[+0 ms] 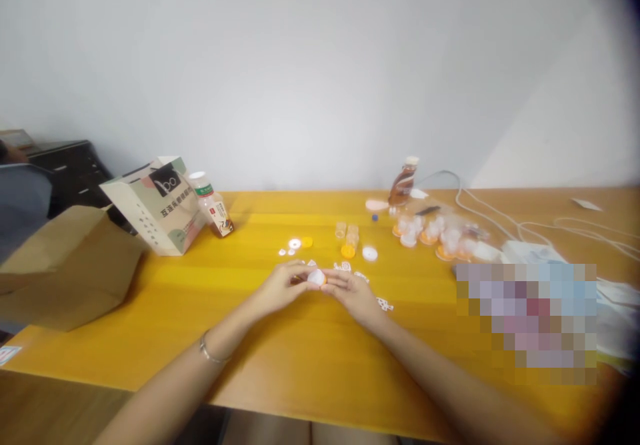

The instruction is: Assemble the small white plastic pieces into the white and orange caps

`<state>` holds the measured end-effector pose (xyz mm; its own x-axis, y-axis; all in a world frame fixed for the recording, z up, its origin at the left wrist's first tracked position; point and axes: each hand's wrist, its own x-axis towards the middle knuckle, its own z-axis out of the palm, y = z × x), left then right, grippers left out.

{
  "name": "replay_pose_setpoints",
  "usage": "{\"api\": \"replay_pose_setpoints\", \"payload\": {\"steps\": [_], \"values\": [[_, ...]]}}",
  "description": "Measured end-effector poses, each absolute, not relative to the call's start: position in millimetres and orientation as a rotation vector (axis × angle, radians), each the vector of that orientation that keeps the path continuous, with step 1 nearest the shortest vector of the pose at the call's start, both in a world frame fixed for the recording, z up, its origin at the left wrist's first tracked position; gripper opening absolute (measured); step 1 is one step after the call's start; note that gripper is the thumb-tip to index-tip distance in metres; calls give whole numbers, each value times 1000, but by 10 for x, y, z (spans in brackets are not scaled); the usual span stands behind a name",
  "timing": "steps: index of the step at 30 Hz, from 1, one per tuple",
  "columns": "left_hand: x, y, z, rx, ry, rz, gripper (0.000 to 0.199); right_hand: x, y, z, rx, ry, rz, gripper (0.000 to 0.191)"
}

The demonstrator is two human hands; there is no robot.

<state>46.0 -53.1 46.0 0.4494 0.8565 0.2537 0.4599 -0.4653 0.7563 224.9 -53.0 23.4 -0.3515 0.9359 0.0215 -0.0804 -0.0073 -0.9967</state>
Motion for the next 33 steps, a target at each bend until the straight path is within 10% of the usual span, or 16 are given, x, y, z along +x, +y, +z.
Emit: {"api": "replay_pose_setpoints", "payload": {"steps": [33], "values": [[526,-608,483,2178,1086,907,24,2225,-572,224,-919,-1430,1498,37]]}}
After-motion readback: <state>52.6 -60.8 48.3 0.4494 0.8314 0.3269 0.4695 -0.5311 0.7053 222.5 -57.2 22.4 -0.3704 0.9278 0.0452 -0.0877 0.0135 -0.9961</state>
